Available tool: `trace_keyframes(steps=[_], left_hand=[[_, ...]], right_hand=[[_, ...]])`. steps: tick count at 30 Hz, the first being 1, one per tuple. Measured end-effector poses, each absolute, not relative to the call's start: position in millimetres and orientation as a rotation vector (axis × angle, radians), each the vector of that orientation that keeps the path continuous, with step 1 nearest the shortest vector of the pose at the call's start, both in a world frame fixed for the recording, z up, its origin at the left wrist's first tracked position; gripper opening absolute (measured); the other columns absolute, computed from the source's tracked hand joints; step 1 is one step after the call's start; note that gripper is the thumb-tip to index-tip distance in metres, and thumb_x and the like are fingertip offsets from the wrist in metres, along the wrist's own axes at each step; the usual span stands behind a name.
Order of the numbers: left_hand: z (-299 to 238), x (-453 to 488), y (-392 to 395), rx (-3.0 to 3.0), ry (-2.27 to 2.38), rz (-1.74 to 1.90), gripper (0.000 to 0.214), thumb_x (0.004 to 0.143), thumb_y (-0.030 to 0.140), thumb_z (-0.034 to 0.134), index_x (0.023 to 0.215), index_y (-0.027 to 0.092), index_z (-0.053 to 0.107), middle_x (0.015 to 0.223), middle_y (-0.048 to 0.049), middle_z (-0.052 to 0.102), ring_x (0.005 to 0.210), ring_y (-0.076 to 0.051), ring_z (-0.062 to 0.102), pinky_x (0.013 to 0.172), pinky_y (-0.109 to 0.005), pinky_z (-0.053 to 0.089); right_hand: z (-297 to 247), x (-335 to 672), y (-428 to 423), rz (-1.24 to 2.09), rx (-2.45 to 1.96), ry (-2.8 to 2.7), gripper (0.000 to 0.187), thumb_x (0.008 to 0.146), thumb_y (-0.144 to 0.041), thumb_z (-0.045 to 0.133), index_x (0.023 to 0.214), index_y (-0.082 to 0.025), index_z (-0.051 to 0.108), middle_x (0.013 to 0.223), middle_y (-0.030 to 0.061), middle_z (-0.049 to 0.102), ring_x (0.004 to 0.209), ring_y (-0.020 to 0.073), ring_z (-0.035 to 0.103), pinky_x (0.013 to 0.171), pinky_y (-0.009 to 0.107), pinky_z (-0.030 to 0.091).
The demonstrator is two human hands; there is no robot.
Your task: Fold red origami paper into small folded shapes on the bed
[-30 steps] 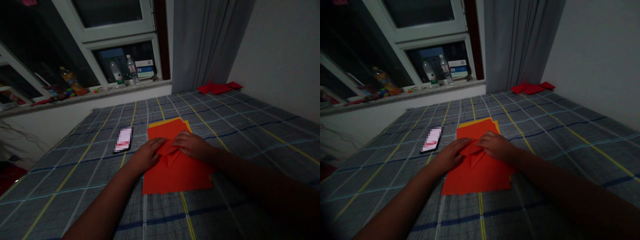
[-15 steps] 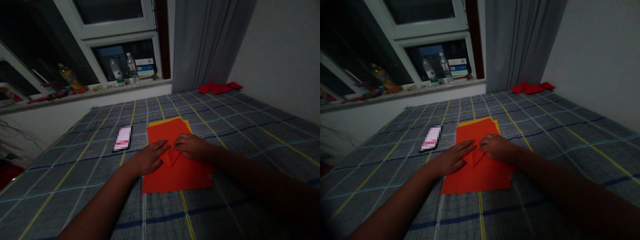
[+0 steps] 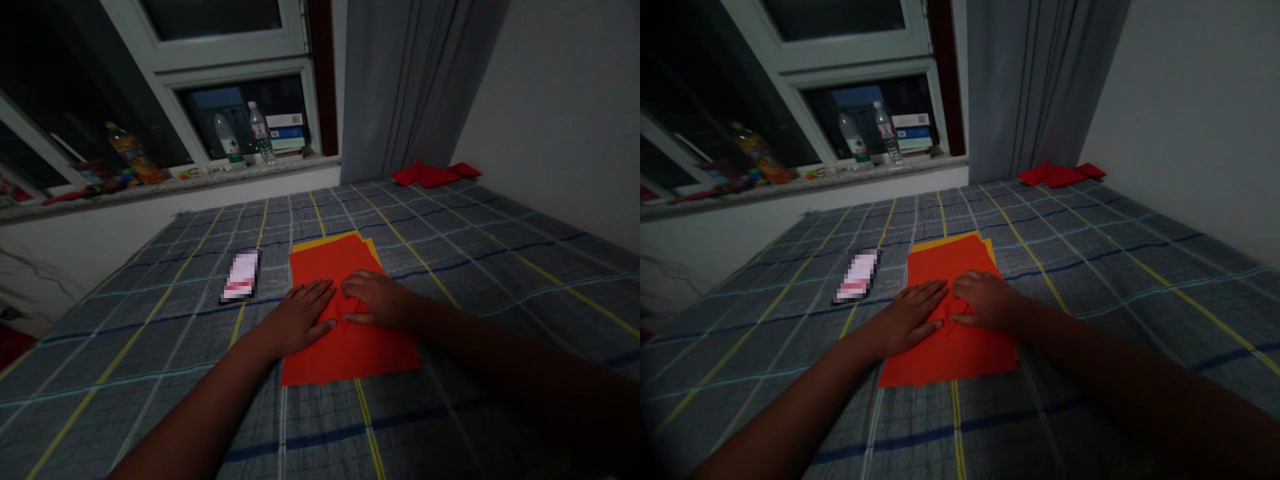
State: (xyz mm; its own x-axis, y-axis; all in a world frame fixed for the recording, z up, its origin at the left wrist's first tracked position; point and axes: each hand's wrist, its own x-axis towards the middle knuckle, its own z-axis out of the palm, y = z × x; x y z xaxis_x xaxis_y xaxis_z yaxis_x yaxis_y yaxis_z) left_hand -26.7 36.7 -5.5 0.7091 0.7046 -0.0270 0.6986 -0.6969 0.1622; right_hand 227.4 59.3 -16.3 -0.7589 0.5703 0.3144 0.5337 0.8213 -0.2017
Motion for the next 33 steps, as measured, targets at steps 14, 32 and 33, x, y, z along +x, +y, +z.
trace_keyframes(steps=[14,32,33], left_hand=[[2.5,-10.1,26.0,2.772,1.269,0.225,0.057,0.098,0.049,0.044,0.144,0.016,0.049,0.155,-0.0162,0.042,0.144,-0.031,0.037,0.118,-0.053,0.024],[-5.8,-18.8,34.9,2.719,1.114,0.224,0.051,0.102,0.043,0.042,0.146,0.018,0.042,0.157,-0.0141,0.039,0.146,-0.028,0.034,0.12,-0.053,0.025],[-6.3,-19.1,35.7,2.713,1.106,0.236,0.055,0.101,0.048,0.043,0.147,0.018,0.041,0.156,-0.0144,0.039,0.146,-0.029,0.035,0.119,-0.053,0.026]], right_hand=[[-17.9,221.3,53.1,0.153,-0.868,-2.571,0.032,0.093,-0.034,0.061,0.112,-0.01,0.067,0.114,0.0168,0.066,0.109,0.0282,0.059,0.099,0.044,0.047],[-21.8,237.5,85.7,0.409,-0.707,-2.618,0.016,0.09,-0.016,0.061,0.102,-0.017,0.072,0.105,0.0095,0.072,0.105,0.0217,0.063,0.097,0.039,0.047],[-21.3,239.3,86.5,0.432,-0.69,-2.636,0.018,0.09,-0.017,0.062,0.104,-0.017,0.072,0.108,0.0093,0.072,0.108,0.0221,0.063,0.099,0.039,0.046]])
